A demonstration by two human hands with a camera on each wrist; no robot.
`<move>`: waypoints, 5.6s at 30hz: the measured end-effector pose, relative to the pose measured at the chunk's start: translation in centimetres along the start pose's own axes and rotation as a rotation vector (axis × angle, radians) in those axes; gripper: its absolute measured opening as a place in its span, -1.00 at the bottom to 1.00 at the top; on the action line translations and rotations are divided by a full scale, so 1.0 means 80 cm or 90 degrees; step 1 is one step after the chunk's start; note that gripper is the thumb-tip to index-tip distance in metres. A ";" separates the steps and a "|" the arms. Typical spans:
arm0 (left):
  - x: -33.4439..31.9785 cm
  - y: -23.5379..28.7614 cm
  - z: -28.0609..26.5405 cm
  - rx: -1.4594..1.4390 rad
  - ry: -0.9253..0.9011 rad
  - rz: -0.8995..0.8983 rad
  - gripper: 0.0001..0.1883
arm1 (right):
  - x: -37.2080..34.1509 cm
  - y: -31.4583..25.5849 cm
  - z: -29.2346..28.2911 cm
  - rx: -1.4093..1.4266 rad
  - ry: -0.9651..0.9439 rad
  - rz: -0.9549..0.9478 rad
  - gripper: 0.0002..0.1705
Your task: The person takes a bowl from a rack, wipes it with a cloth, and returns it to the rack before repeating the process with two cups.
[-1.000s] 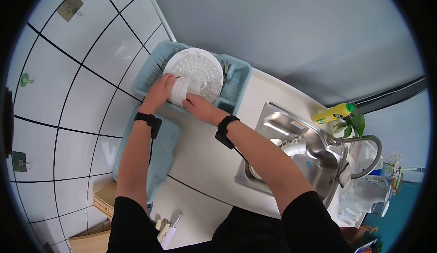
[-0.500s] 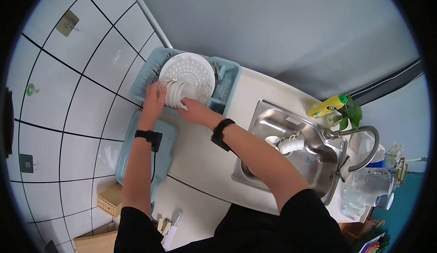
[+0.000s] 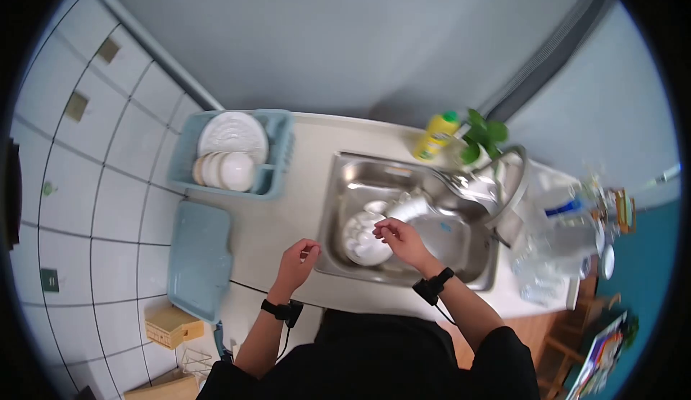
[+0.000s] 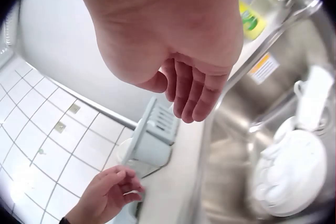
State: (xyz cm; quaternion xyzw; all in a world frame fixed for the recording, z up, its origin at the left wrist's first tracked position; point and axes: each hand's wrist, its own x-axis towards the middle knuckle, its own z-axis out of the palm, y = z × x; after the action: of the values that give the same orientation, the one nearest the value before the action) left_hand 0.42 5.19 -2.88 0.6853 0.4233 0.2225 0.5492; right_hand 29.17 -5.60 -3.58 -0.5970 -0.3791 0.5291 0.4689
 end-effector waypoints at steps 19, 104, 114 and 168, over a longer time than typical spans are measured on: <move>-0.029 -0.077 0.205 0.423 0.073 0.292 -0.84 | -0.288 0.192 -0.234 -0.602 0.294 -0.083 -0.86; -0.030 -0.083 0.204 0.451 0.053 0.171 -0.83 | -0.266 0.186 -0.224 -0.622 0.241 -0.036 -0.89; -0.028 -0.082 0.206 0.454 0.057 0.191 -0.83 | -0.267 0.193 -0.226 -0.639 0.244 -0.031 -0.88; 0.003 -0.083 0.246 0.642 0.104 0.009 -0.23 | -0.215 0.181 -0.246 -0.512 0.195 -0.117 -0.78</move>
State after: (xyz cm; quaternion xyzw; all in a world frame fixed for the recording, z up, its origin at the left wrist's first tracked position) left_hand 13.46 -5.50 -15.05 0.8483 0.5150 0.0467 0.1139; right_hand 45.35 -28.96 -12.71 -0.7675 -0.5324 0.2009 0.2953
